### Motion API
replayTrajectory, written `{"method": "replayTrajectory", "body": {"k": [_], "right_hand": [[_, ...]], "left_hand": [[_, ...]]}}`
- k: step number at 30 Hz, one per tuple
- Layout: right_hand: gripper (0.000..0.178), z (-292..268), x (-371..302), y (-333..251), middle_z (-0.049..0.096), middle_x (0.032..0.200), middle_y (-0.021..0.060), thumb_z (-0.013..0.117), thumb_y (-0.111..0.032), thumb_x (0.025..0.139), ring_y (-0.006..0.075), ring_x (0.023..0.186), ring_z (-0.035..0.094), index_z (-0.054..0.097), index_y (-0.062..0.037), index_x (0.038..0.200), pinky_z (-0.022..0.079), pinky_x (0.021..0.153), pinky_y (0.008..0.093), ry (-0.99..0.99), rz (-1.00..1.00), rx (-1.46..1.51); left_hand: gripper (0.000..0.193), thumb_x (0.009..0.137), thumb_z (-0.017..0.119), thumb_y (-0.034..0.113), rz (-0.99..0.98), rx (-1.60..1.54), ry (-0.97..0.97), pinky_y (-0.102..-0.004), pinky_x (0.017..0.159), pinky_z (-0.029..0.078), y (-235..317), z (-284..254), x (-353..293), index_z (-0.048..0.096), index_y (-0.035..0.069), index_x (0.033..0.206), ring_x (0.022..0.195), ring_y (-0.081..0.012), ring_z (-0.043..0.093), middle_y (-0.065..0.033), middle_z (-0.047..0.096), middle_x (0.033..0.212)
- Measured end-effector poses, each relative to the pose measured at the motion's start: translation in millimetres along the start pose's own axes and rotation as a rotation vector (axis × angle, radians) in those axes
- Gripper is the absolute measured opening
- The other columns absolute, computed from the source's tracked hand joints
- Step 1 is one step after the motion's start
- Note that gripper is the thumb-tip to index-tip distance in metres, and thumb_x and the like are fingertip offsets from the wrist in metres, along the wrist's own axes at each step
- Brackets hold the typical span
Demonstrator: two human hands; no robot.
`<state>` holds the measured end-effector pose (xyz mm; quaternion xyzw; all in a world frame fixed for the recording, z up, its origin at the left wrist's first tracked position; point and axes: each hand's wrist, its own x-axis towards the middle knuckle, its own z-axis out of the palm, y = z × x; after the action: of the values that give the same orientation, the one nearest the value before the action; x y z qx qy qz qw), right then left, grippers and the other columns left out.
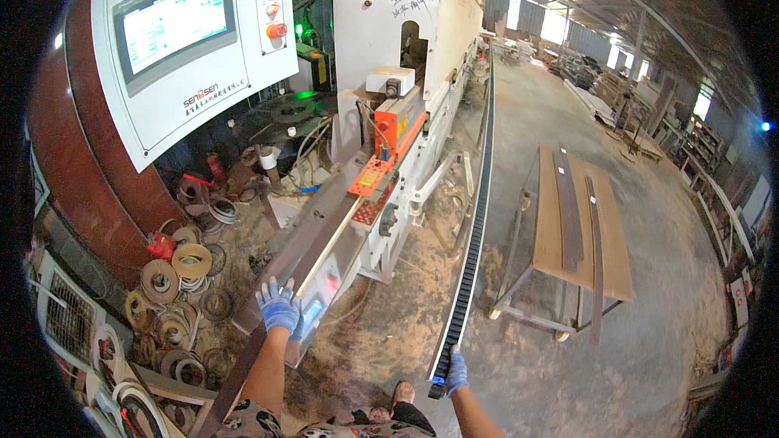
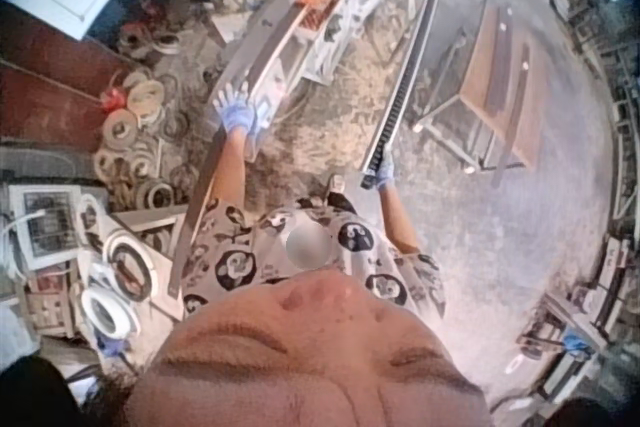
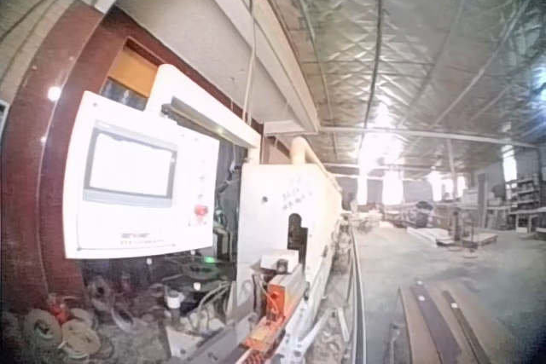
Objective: The person operates a CNC edge banding machine to apply edge trim to wooden planks. They feed planks into the machine, retrieve finished pieces, and stack them on a nearby table.
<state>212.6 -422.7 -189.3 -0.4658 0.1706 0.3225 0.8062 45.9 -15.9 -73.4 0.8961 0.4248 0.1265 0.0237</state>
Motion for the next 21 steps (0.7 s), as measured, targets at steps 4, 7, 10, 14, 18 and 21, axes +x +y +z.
{"method": "replayTrajectory", "body": {"k": [4,7,10,14,18,21], "right_hand": [[0.039,0,-5,-2,0.065,0.079,0.0036,0.059,-0.050,0.089,0.0191,0.064,0.063,0.060,-0.0127,0.098,0.056,0.058,0.0377,0.011,-0.005,0.026],[0.033,2,-2,0,0.062,0.076,0.0016,0.060,-0.047,0.090,0.0165,0.060,0.060,0.060,-0.0148,0.097,0.055,0.055,0.0357,0.061,-0.024,0.001],[0.032,0,-1,2,0.062,0.075,0.0008,0.060,-0.047,0.090,0.0157,0.059,0.060,0.060,-0.0157,0.096,0.054,0.054,0.0345,0.063,-0.041,0.015],[0.029,0,2,4,0.062,0.074,0.0001,0.060,-0.045,0.090,0.0152,0.058,0.059,0.061,-0.0162,0.095,0.053,0.054,0.0333,0.046,-0.020,0.030],[0.028,-3,5,5,0.062,0.073,-0.0004,0.060,-0.043,0.090,0.0147,0.058,0.059,0.060,-0.0158,0.093,0.053,0.055,0.0331,0.052,-0.026,0.014],[0.027,-8,8,8,0.063,0.074,-0.0004,0.060,-0.042,0.090,0.0147,0.059,0.059,0.061,-0.0157,0.092,0.052,0.056,0.0334,0.077,-0.019,0.012]], "left_hand": [[0.055,0.087,0.052,0.042,0.008,0.007,0.003,-0.0574,0.114,0.009,-1,6,-1,0.044,0.029,0.140,0.139,-0.0418,0.022,-0.0192,0.028,0.150],[0.054,0.088,0.051,0.041,-0.002,0.007,-0.025,-0.0574,0.114,0.010,3,-2,-1,0.044,0.029,0.140,0.138,-0.0420,0.023,-0.0191,0.027,0.150],[0.054,0.087,0.052,0.041,-0.007,0.008,-0.032,-0.0575,0.114,0.009,3,-1,3,0.045,0.028,0.139,0.138,-0.0422,0.023,-0.0192,0.028,0.150],[0.053,0.087,0.053,0.041,-0.004,0.000,0.002,-0.0578,0.114,0.010,1,2,3,0.047,0.027,0.137,0.137,-0.0422,0.023,-0.0195,0.029,0.149],[0.054,0.085,0.055,0.039,0.001,-0.040,0.001,-0.0578,0.114,0.010,4,-2,3,0.048,0.027,0.137,0.137,-0.0420,0.023,-0.0196,0.029,0.149],[0.054,0.085,0.056,0.039,-0.024,-0.019,-0.023,-0.0576,0.114,0.011,9,-6,6,0.047,0.026,0.137,0.137,-0.0417,0.023,-0.0195,0.029,0.149]]}}
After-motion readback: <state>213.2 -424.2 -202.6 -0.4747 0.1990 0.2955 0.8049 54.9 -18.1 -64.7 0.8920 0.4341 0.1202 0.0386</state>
